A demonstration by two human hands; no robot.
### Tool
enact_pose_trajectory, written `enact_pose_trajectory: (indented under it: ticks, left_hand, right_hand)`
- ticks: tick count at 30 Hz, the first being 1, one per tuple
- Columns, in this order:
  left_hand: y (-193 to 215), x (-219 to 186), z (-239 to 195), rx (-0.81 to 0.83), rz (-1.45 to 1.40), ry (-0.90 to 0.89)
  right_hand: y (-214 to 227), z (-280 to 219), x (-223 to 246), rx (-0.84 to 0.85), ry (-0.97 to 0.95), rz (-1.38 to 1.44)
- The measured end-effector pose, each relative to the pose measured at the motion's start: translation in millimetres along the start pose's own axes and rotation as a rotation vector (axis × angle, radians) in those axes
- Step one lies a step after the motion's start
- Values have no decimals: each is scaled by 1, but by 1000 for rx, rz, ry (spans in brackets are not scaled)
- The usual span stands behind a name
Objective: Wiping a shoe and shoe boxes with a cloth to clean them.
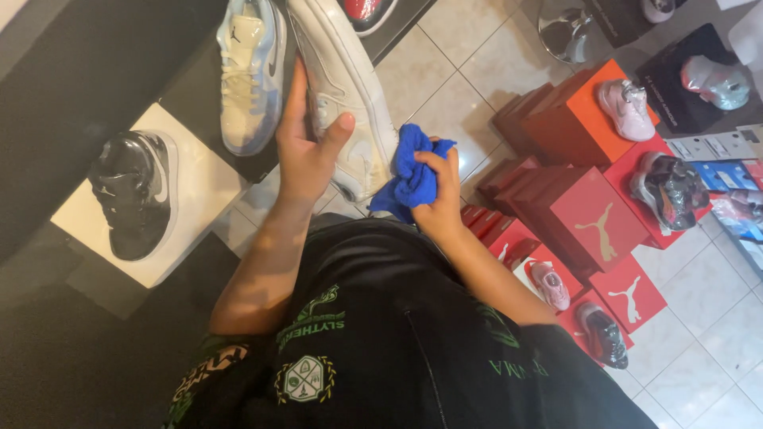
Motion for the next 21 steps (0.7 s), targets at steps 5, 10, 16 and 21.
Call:
enact_pose_trajectory:
  ticks: [5, 10, 16, 21]
  left_hand:
    - [-28, 4, -13, 113, -62, 10]
    - [-44, 23, -22, 89, -55, -49]
    - [-51, 4, -30, 119, 65, -202]
    - [-45, 0, -29, 334, 118, -311]
  right_hand:
    - [8, 21, -1, -142, -11, 84]
    - [20, 33, -34, -284, 54, 182]
    - [42, 71, 1, -410, 172, 185]
    - [43, 130, 34, 62, 104, 389]
Point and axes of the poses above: each hand's wrist, its own z-axis towards the middle knuckle, its own y-axis out of the back of the hand, x = y × z, the point moved 7 cm from there along z, towards the middle knuckle, and after that the axes turned 2 degrees about x, right-handed, at the moved point
